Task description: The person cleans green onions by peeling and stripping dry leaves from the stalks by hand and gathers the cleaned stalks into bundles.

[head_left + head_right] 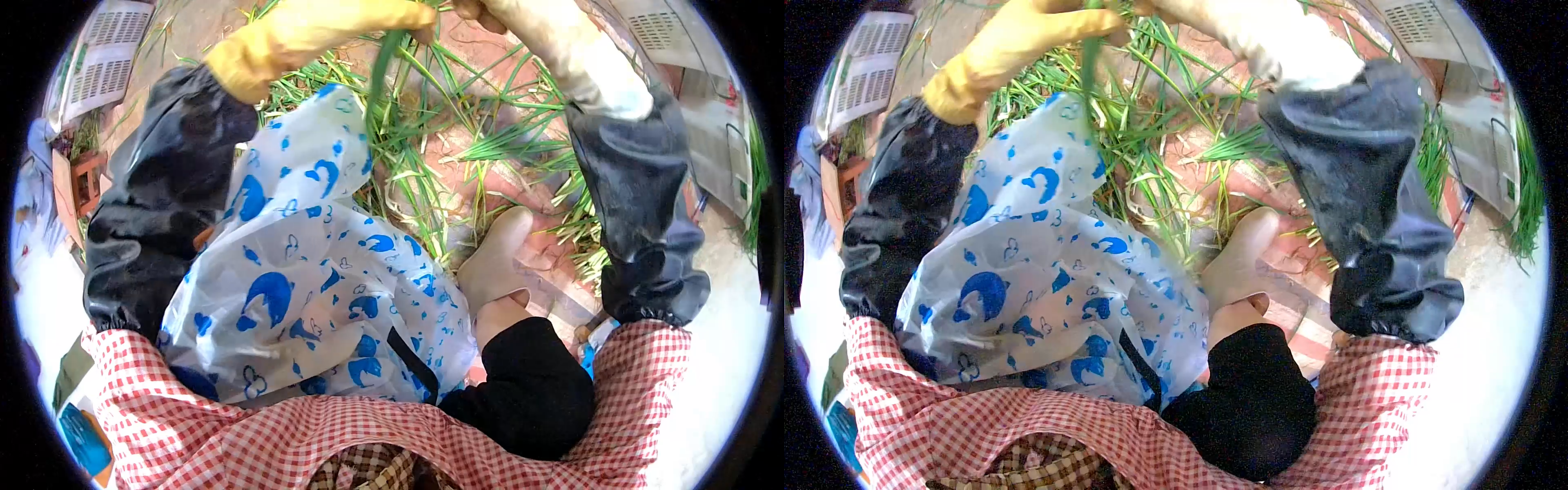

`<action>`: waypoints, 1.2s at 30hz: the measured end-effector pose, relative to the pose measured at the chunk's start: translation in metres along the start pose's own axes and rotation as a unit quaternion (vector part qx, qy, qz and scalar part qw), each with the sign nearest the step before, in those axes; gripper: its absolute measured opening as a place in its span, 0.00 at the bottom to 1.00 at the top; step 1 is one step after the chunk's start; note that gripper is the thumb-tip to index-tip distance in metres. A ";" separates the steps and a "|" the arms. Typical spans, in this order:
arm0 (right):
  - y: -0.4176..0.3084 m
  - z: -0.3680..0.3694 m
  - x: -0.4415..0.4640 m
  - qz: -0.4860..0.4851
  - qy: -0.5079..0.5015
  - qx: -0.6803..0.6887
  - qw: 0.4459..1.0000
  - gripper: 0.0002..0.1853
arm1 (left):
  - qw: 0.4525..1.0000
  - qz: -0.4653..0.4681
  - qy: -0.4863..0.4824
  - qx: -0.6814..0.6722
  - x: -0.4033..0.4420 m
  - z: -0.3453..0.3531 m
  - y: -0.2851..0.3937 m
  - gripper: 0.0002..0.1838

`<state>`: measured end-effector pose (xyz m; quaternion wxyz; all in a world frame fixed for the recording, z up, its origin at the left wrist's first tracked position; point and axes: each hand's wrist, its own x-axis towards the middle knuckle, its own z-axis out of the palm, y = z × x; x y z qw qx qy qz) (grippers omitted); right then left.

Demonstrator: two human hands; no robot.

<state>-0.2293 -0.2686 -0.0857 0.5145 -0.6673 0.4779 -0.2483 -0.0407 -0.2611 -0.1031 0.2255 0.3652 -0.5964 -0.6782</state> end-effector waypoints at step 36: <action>0.086 0.066 -0.025 0.219 -0.030 0.316 0.923 0.15 | 0.969 -0.144 0.189 -0.070 0.002 0.000 -0.052 0.13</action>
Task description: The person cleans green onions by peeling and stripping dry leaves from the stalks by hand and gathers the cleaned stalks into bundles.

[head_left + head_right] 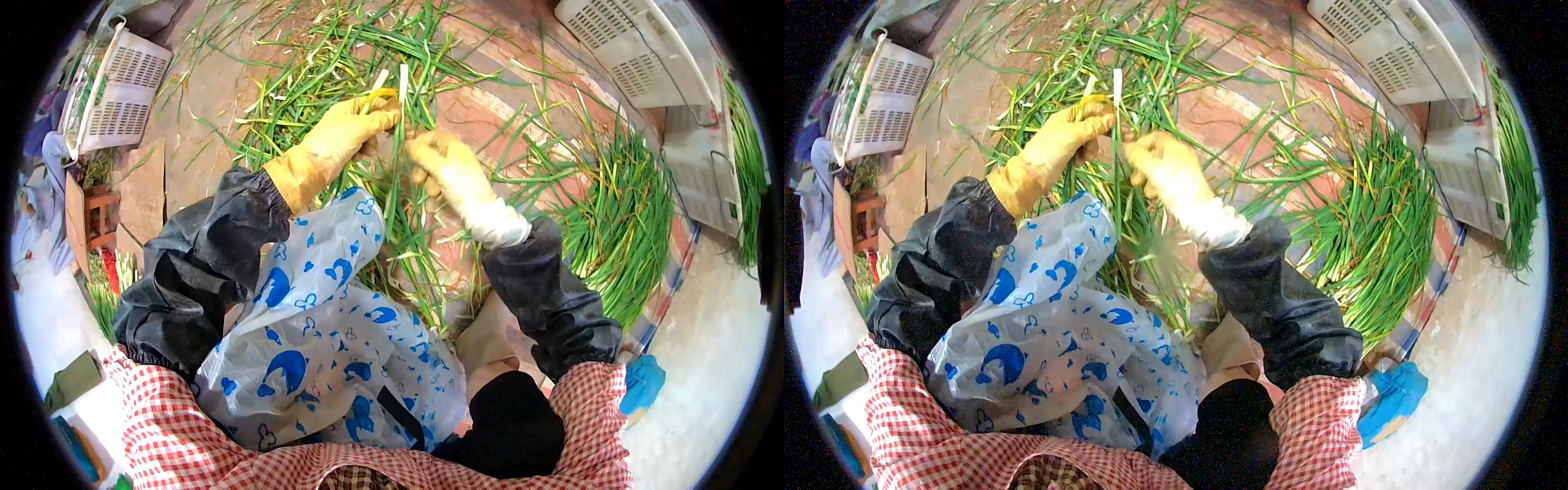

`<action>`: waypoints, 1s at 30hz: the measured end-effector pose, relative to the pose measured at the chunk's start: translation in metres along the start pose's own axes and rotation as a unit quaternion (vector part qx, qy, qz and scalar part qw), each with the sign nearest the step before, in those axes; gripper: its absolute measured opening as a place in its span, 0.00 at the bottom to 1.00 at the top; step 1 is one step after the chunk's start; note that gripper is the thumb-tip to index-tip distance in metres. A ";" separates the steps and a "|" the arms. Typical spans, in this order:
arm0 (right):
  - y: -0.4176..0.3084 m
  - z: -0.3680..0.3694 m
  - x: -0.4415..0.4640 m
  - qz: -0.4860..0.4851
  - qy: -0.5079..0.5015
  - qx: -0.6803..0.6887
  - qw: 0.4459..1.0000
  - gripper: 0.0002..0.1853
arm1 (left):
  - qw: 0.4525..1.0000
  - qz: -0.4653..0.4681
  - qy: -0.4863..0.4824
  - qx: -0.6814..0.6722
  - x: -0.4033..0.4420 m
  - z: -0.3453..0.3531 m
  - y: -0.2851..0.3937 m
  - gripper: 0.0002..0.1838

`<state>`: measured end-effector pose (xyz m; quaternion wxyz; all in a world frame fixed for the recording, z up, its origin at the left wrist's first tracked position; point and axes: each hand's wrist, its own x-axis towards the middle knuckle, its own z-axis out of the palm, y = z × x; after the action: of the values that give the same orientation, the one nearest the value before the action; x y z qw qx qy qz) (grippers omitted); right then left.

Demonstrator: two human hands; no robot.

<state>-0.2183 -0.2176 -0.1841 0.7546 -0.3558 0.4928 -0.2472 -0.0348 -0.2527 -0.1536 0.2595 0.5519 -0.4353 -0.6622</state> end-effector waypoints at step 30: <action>0.005 -0.067 0.007 -0.319 0.197 -0.300 0.877 0.12 | 0.977 -0.052 -0.116 0.170 0.003 0.037 -0.025 0.31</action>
<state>-0.2775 -0.2396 -0.2093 0.3791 -0.6469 0.5419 -0.3796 -0.0676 -0.2328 -0.1761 0.0743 0.5292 -0.5396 -0.6506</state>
